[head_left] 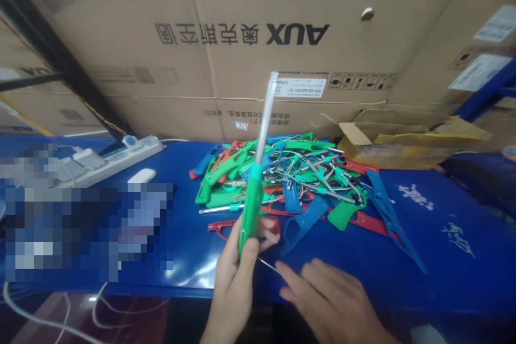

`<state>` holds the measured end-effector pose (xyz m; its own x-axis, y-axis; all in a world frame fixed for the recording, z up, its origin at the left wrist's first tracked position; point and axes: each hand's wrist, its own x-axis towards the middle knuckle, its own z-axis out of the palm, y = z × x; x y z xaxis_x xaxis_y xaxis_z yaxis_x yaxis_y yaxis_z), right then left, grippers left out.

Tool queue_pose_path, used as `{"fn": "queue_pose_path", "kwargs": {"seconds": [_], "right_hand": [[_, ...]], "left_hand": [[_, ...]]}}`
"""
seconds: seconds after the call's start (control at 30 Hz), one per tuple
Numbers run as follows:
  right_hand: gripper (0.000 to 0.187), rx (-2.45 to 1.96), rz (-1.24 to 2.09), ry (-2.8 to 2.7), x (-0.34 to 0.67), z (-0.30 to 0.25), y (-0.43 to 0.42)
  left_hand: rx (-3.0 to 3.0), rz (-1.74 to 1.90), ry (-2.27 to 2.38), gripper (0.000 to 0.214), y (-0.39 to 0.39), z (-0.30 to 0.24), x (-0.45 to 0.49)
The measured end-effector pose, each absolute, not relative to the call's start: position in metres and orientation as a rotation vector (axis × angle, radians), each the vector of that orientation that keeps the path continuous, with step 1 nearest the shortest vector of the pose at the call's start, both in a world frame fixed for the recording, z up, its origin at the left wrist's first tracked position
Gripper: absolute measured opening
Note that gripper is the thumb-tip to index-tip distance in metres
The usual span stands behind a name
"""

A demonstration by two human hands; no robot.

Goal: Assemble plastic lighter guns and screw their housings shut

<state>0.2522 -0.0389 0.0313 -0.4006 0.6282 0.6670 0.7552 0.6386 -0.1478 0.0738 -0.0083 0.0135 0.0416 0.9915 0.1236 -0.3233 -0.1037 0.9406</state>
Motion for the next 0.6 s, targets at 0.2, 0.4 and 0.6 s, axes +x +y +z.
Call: {"fn": "queue_pose_path", "kwargs": {"seconds": [0.2,0.4,0.6], "right_hand": [[0.029,-1.011,-0.449,-2.228,0.268,0.038,-0.052],[0.051,-1.487,1.161,-1.304,0.278,0.053,-0.068],[0.056,-1.353,1.668,-0.914,0.288,0.060,-0.080]], "left_hand": [[1.077,1.380,0.847,0.033,-0.008,0.030,0.094],[1.200,1.398,0.698,0.032,-0.022,0.044,0.112],[1.281,1.377,0.683,0.031,-0.034,0.056,0.119]]}}
